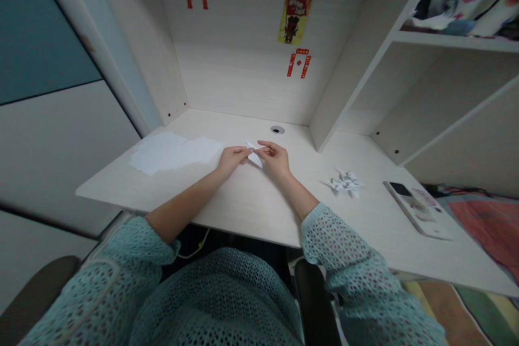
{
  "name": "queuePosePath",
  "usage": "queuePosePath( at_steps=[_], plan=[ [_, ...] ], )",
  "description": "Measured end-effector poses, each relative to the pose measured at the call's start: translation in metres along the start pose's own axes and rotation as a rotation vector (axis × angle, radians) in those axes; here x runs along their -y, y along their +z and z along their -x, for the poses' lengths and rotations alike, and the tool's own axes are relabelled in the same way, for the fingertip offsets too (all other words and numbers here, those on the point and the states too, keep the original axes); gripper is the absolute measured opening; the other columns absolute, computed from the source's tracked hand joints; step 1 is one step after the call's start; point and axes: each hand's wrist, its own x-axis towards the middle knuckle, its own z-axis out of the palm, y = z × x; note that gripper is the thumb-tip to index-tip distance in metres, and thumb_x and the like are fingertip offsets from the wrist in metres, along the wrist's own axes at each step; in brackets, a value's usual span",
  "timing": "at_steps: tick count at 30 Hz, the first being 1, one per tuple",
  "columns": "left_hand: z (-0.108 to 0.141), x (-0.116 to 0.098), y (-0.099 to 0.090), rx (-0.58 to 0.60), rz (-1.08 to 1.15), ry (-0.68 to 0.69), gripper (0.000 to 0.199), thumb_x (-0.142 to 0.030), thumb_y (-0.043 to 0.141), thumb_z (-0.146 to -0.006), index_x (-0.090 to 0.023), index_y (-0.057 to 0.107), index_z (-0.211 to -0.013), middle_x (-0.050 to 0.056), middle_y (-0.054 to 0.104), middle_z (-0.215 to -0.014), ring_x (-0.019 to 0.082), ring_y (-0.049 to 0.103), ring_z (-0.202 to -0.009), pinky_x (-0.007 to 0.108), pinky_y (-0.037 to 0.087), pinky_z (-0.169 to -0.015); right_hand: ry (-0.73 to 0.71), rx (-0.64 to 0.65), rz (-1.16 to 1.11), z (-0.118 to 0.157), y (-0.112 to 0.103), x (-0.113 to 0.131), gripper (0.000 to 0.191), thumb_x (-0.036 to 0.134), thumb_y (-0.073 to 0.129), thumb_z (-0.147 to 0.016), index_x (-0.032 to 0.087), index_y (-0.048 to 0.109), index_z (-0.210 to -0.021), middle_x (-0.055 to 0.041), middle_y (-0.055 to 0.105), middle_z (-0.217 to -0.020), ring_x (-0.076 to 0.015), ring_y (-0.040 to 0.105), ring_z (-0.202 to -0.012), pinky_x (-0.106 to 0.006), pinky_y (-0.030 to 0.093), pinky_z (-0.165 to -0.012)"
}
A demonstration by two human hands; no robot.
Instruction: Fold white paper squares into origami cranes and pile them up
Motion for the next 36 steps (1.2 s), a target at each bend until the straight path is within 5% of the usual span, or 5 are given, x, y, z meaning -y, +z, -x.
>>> queuePosePath(
  at_steps=[5, 9, 20, 27, 36],
  plan=[
    [0.001, -0.003, -0.002, -0.038, -0.035, 0.038, 0.040, -0.051, 0.070, -0.061, -0.016, 0.072, -0.081, 0.005, 0.067, -0.078, 0.013, 0.054, -0.068, 0.020, 0.038, -0.054, 0.134, 0.051, 0.091, 0.003, 0.000, 0.000, 0.042, 0.055, 0.068, -0.060, 0.015, 0.069, -0.071, 0.0015, 0.058, -0.053, -0.0086, 0.045, -0.049, -0.023, 0.033, -0.049],
    [0.001, -0.003, -0.001, -0.018, -0.104, 0.096, 0.038, -0.052, 0.070, -0.061, -0.016, 0.072, -0.074, 0.002, 0.063, -0.066, 0.010, 0.047, -0.058, 0.021, 0.033, -0.051, 0.146, 0.115, 0.168, 0.007, 0.000, 0.003, 0.050, 0.061, 0.065, -0.062, 0.017, 0.050, -0.044, 0.0062, 0.034, -0.038, -0.0053, 0.026, -0.041, -0.024, 0.017, -0.043],
    [0.004, -0.010, -0.002, -0.010, -0.091, 0.086, 0.038, -0.053, 0.070, -0.061, -0.015, 0.069, -0.062, 0.000, 0.055, -0.054, 0.010, 0.046, -0.055, 0.022, 0.033, -0.051, 0.167, 0.164, 0.151, 0.013, 0.005, 0.007, 0.052, 0.064, 0.067, -0.056, 0.019, 0.042, -0.045, 0.0066, 0.033, -0.040, -0.0054, 0.023, -0.042, -0.025, 0.014, -0.044],
    [0.000, -0.003, -0.002, -0.032, 0.043, 0.046, 0.040, -0.051, 0.068, -0.064, -0.015, 0.073, -0.081, 0.007, 0.069, -0.081, 0.014, 0.056, -0.068, 0.022, 0.039, -0.056, 0.145, 0.180, 0.148, 0.013, 0.006, 0.006, 0.050, 0.063, 0.066, -0.058, 0.019, 0.043, -0.047, 0.0068, 0.033, -0.040, -0.0053, 0.023, -0.040, -0.025, 0.013, -0.042],
    [-0.003, -0.002, -0.002, -0.089, -0.025, 0.104, 0.042, -0.055, 0.067, -0.064, -0.015, 0.072, -0.077, 0.006, 0.068, -0.075, 0.015, 0.057, -0.067, 0.023, 0.040, -0.055, 0.154, 0.172, 0.140, 0.011, 0.005, 0.005, 0.046, 0.059, 0.068, -0.058, 0.018, 0.051, -0.048, 0.0058, 0.037, -0.043, -0.0056, 0.026, -0.042, -0.025, 0.015, -0.043]
  ],
)
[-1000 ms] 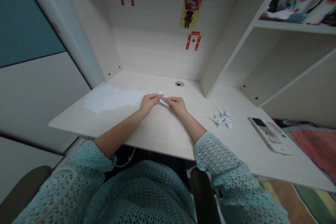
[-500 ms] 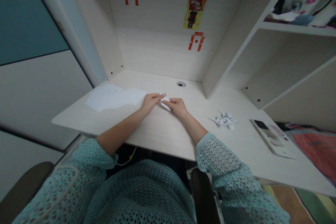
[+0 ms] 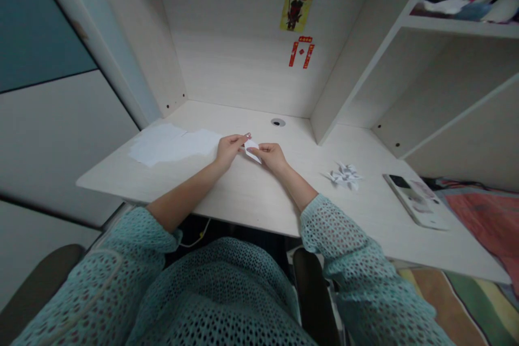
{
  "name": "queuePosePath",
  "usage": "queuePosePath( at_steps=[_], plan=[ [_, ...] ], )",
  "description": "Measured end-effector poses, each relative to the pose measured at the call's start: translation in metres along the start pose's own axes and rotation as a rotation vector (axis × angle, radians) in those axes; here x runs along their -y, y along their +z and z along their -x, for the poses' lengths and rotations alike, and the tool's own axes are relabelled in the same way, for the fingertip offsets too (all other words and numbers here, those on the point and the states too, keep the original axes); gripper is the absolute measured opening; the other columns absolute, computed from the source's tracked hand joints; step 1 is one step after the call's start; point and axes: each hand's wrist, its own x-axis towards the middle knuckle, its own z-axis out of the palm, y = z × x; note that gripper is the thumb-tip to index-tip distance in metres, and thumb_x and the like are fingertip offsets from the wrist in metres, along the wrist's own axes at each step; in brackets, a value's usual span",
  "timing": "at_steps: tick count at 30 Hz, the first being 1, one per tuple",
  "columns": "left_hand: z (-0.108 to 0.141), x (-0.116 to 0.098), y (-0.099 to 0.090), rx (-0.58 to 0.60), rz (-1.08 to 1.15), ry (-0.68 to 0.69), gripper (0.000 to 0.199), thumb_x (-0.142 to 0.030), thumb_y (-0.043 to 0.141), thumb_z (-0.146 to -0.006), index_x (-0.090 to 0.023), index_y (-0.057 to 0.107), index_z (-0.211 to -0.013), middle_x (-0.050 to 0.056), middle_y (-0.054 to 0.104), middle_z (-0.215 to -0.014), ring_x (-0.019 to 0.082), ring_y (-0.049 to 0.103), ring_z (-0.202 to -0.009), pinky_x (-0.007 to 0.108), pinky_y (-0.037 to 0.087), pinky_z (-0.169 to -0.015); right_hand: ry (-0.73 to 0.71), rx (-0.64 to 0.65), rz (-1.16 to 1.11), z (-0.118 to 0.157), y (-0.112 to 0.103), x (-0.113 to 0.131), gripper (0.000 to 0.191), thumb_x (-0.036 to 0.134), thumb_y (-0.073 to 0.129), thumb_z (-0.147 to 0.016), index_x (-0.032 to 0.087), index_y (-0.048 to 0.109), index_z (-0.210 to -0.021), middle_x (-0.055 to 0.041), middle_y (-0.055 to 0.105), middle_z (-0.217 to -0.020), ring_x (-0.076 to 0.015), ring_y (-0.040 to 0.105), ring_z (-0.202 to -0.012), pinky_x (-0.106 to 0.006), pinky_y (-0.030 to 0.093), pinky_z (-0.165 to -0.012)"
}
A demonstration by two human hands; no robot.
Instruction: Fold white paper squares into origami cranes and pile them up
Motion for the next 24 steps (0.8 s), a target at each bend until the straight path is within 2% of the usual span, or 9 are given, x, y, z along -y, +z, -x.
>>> queuePosePath(
  at_steps=[6, 11, 14, 18, 21, 24],
  plan=[
    [-0.002, 0.000, -0.002, -0.019, 0.027, -0.032, 0.052, -0.063, 0.060, -0.067, -0.013, 0.072, -0.078, 0.008, 0.069, -0.074, 0.016, 0.059, -0.067, 0.023, 0.041, -0.055, -0.009, 0.014, -0.008, 0.000, 0.002, -0.002, 0.044, 0.056, 0.068, -0.059, 0.017, 0.050, -0.048, 0.0056, 0.037, -0.043, -0.0052, 0.026, -0.041, -0.024, 0.014, -0.042],
    [0.004, -0.009, -0.001, -0.128, -0.136, 0.067, 0.051, -0.061, 0.055, -0.072, -0.013, 0.071, -0.067, 0.007, 0.068, -0.067, 0.016, 0.059, -0.062, 0.024, 0.041, -0.055, 0.007, 0.033, -0.037, 0.002, 0.004, 0.001, 0.045, 0.057, 0.067, -0.060, 0.017, 0.050, -0.049, 0.0060, 0.036, -0.042, -0.0049, 0.025, -0.040, -0.024, 0.013, -0.042],
    [0.006, -0.008, 0.000, -0.139, -0.166, 0.100, 0.052, -0.061, 0.052, -0.075, -0.014, 0.071, -0.068, 0.006, 0.067, -0.065, 0.015, 0.058, -0.061, 0.024, 0.040, -0.055, 0.021, 0.037, -0.053, 0.002, 0.004, 0.001, 0.044, 0.058, 0.067, -0.059, 0.017, 0.053, -0.051, 0.0057, 0.037, -0.042, -0.0053, 0.025, -0.040, -0.024, 0.014, -0.042],
    [0.005, -0.006, 0.000, -0.035, -0.097, 0.026, 0.054, -0.064, 0.051, -0.073, -0.014, 0.071, -0.077, 0.005, 0.066, -0.068, 0.014, 0.057, -0.061, 0.022, 0.036, -0.050, 0.055, -0.004, -0.038, -0.001, 0.003, -0.003, 0.046, 0.060, 0.066, -0.058, 0.016, 0.055, -0.052, 0.0051, 0.040, -0.043, -0.0058, 0.027, -0.042, -0.024, 0.016, -0.043],
    [0.006, -0.009, 0.000, 0.079, -0.114, 0.032, 0.045, -0.059, 0.064, -0.066, -0.014, 0.068, -0.068, 0.001, 0.059, -0.059, 0.010, 0.049, -0.054, 0.021, 0.031, -0.049, 0.018, -0.036, -0.001, -0.003, 0.001, -0.006, 0.049, 0.061, 0.064, -0.061, 0.016, 0.051, -0.048, 0.0050, 0.037, -0.043, -0.0059, 0.027, -0.043, -0.024, 0.016, -0.044],
    [0.007, -0.012, 0.000, 0.119, -0.125, 0.048, 0.041, -0.054, 0.069, -0.063, -0.014, 0.061, -0.057, -0.003, 0.050, -0.051, 0.008, 0.040, -0.050, 0.022, 0.027, -0.049, -0.005, -0.019, -0.014, -0.003, 0.000, -0.005, 0.048, 0.061, 0.065, -0.060, 0.016, 0.052, -0.048, 0.0056, 0.036, -0.043, -0.0055, 0.025, -0.043, -0.024, 0.016, -0.044]
  ],
)
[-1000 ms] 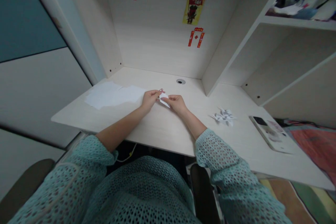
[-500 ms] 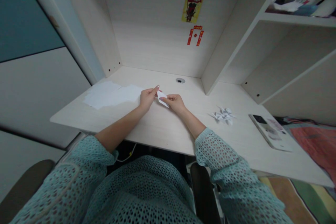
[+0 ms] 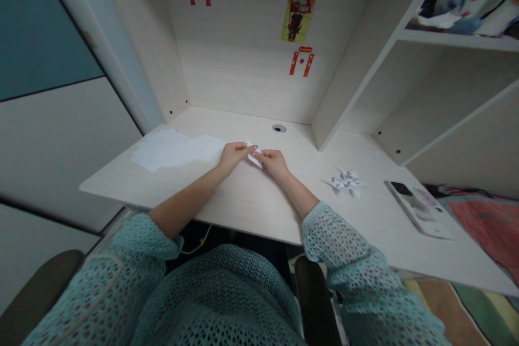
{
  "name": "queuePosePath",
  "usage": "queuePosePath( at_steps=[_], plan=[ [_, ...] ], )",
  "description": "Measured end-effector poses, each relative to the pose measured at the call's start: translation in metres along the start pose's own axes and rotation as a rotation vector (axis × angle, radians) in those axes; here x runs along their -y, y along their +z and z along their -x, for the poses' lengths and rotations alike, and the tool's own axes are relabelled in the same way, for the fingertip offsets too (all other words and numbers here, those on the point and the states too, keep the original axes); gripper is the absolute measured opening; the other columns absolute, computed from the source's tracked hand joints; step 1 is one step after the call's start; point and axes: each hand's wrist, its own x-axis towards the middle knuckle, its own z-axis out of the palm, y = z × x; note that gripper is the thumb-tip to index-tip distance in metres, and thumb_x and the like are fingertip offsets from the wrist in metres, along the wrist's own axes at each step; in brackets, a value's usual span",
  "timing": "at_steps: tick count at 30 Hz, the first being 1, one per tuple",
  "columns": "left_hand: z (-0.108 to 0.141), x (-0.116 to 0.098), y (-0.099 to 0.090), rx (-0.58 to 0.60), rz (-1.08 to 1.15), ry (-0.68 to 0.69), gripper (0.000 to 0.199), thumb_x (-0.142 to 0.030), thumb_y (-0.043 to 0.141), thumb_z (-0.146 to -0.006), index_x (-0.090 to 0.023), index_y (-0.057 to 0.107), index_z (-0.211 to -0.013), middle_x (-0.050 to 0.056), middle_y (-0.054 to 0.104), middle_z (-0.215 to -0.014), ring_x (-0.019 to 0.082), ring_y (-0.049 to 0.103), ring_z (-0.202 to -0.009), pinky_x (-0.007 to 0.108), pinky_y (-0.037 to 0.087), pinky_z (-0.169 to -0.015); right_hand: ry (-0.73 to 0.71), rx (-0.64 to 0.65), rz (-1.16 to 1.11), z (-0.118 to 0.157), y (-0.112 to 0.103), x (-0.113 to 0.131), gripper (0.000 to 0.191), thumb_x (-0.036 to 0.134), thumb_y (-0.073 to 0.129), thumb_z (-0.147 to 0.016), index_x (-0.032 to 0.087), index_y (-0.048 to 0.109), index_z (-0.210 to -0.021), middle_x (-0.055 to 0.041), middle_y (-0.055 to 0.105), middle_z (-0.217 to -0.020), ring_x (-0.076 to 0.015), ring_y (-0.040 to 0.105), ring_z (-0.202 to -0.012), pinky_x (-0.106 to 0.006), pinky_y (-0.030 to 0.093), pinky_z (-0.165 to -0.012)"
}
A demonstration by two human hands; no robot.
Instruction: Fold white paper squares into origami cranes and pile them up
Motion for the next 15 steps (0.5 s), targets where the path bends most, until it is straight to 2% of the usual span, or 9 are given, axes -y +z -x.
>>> queuePosePath(
  at_steps=[5, 9, 11, 15],
  plan=[
    [0.0002, 0.0007, -0.0008, -0.052, 0.028, 0.022, 0.041, -0.052, 0.066, -0.066, -0.014, 0.060, -0.054, -0.003, 0.049, -0.050, 0.008, 0.040, -0.050, 0.022, 0.028, -0.050, 0.001, 0.024, -0.013, 0.0016, 0.0018, 0.0026, 0.046, 0.059, 0.066, -0.060, 0.015, 0.057, -0.051, 0.0050, 0.039, -0.043, -0.0058, 0.026, -0.043, -0.024, 0.016, -0.044],
    [-0.0010, 0.0041, -0.0007, -0.043, 0.062, 0.014, 0.041, -0.054, 0.063, -0.070, -0.014, 0.063, -0.059, -0.001, 0.054, -0.052, 0.010, 0.045, -0.051, 0.023, 0.031, -0.050, 0.035, 0.077, -0.067, 0.0004, 0.0027, 0.0011, 0.043, 0.057, 0.067, -0.061, 0.014, 0.065, -0.060, 0.0006, 0.054, -0.051, -0.0074, 0.036, -0.045, -0.024, 0.023, -0.046],
    [-0.0016, 0.0049, -0.0003, -0.037, 0.089, 0.018, 0.040, -0.053, 0.064, -0.068, -0.013, 0.065, -0.062, 0.001, 0.058, -0.056, 0.011, 0.048, -0.054, 0.023, 0.034, -0.052, 0.033, 0.097, -0.087, -0.0004, 0.0023, -0.0006, 0.042, 0.056, 0.067, -0.061, 0.014, 0.066, -0.062, -0.0015, 0.059, -0.055, -0.0081, 0.040, -0.046, -0.024, 0.025, -0.047],
    [-0.0017, 0.0028, 0.0005, -0.125, 0.112, 0.000, 0.037, -0.050, 0.071, -0.062, -0.014, 0.066, -0.065, 0.002, 0.061, -0.061, 0.011, 0.050, -0.056, 0.023, 0.035, -0.053, 0.016, 0.113, -0.083, -0.0006, 0.0015, -0.0036, 0.040, 0.054, 0.067, -0.063, 0.013, 0.066, -0.061, -0.0023, 0.060, -0.056, -0.0081, 0.041, -0.046, -0.023, 0.026, -0.046]
  ],
)
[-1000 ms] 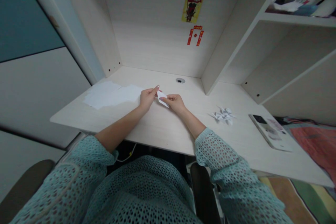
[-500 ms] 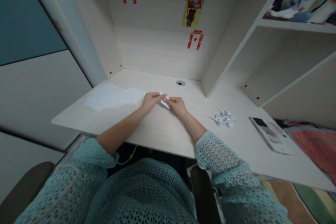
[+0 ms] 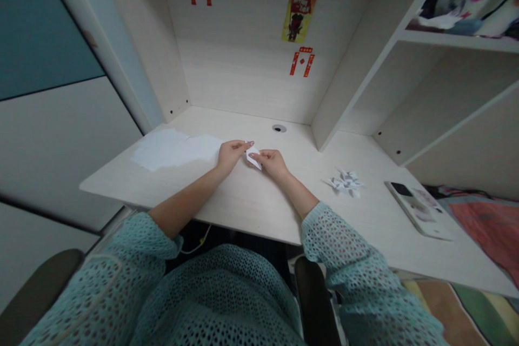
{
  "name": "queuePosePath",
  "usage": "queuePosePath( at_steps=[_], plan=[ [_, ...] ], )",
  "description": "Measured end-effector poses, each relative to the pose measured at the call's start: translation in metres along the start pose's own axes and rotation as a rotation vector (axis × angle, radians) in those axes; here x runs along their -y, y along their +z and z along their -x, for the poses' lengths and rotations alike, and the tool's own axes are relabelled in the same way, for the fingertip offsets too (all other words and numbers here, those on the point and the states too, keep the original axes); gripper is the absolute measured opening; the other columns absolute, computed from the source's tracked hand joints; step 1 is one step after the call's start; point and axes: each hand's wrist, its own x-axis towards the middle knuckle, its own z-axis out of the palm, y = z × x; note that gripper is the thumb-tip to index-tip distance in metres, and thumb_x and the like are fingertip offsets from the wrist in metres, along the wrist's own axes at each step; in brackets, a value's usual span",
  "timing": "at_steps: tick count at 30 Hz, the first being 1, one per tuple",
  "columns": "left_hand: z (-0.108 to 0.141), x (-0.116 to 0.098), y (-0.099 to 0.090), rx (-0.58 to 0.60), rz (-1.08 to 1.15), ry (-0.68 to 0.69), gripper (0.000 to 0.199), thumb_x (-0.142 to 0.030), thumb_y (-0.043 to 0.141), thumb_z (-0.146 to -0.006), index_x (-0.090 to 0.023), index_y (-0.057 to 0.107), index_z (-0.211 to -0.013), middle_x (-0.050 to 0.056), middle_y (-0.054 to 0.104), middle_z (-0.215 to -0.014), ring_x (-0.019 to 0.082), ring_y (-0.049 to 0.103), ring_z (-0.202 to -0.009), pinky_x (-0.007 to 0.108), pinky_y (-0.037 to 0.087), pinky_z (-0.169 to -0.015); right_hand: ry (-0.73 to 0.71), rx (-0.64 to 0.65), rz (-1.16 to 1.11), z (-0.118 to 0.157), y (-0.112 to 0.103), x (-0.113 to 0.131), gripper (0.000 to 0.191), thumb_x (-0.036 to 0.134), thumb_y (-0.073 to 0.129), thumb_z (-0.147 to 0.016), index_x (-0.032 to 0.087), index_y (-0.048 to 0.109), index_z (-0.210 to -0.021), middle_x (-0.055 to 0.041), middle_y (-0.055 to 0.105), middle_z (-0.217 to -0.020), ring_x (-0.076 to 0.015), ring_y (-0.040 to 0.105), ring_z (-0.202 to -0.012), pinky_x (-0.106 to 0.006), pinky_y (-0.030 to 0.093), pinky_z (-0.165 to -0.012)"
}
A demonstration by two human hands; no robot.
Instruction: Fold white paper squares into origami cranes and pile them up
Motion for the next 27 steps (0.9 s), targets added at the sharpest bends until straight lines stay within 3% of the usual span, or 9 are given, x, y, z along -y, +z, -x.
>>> queuePosePath(
  at_steps=[6, 12, 19, 23, 27],
  plan=[
    [-0.0005, -0.0027, -0.0014, -0.034, -0.042, -0.001, 0.038, -0.052, 0.068, -0.063, -0.015, 0.059, -0.056, -0.001, 0.053, -0.052, 0.009, 0.043, -0.050, 0.023, 0.030, -0.050, -0.013, -0.048, 0.050, 0.0007, 0.0027, 0.0000, 0.042, 0.058, 0.061, -0.066, 0.016, 0.065, -0.065, -0.0007, 0.060, -0.054, -0.0100, 0.044, -0.047, -0.023, 0.027, -0.046],
    [-0.0014, 0.0001, 0.0008, -0.029, -0.019, -0.016, 0.040, -0.054, 0.064, -0.067, -0.016, 0.058, -0.056, 0.001, 0.057, -0.058, 0.010, 0.045, -0.054, 0.023, 0.031, -0.051, -0.036, -0.049, 0.056, -0.0018, 0.0024, 0.0006, 0.045, 0.060, 0.061, -0.066, 0.016, 0.065, -0.060, -0.0006, 0.058, -0.054, -0.0110, 0.044, -0.050, -0.024, 0.028, -0.047],
    [0.0006, -0.0030, -0.0013, 0.024, -0.065, 0.109, 0.038, -0.049, 0.069, -0.064, -0.016, 0.055, -0.052, -0.003, 0.047, -0.049, 0.008, 0.040, -0.050, 0.023, 0.029, -0.051, -0.124, -0.135, 0.115, 0.0004, 0.0065, -0.0021, 0.046, 0.060, 0.057, -0.071, 0.015, 0.065, -0.063, 0.0017, 0.049, -0.052, -0.0094, 0.038, -0.050, -0.023, 0.026, -0.047],
    [0.0001, -0.0012, -0.0012, 0.039, -0.035, 0.056, 0.036, -0.049, 0.067, -0.066, -0.015, 0.060, -0.057, -0.001, 0.054, -0.055, 0.010, 0.046, -0.055, 0.023, 0.035, -0.055, -0.134, -0.167, 0.199, 0.0009, 0.0059, 0.0012, 0.047, 0.059, 0.055, -0.073, 0.014, 0.065, -0.063, 0.0030, 0.042, -0.049, -0.0083, 0.033, -0.048, -0.023, 0.022, -0.045],
    [0.0009, -0.0001, 0.0003, 0.011, -0.028, 0.013, 0.037, -0.051, 0.064, -0.068, -0.016, 0.059, -0.058, -0.001, 0.052, -0.055, 0.011, 0.047, -0.057, 0.022, 0.037, -0.055, -0.134, -0.146, 0.218, 0.0004, 0.0057, 0.0022, 0.045, 0.057, 0.056, -0.072, 0.014, 0.069, -0.070, 0.0024, 0.046, -0.052, -0.0084, 0.035, -0.048, -0.023, 0.022, -0.045]
  ],
)
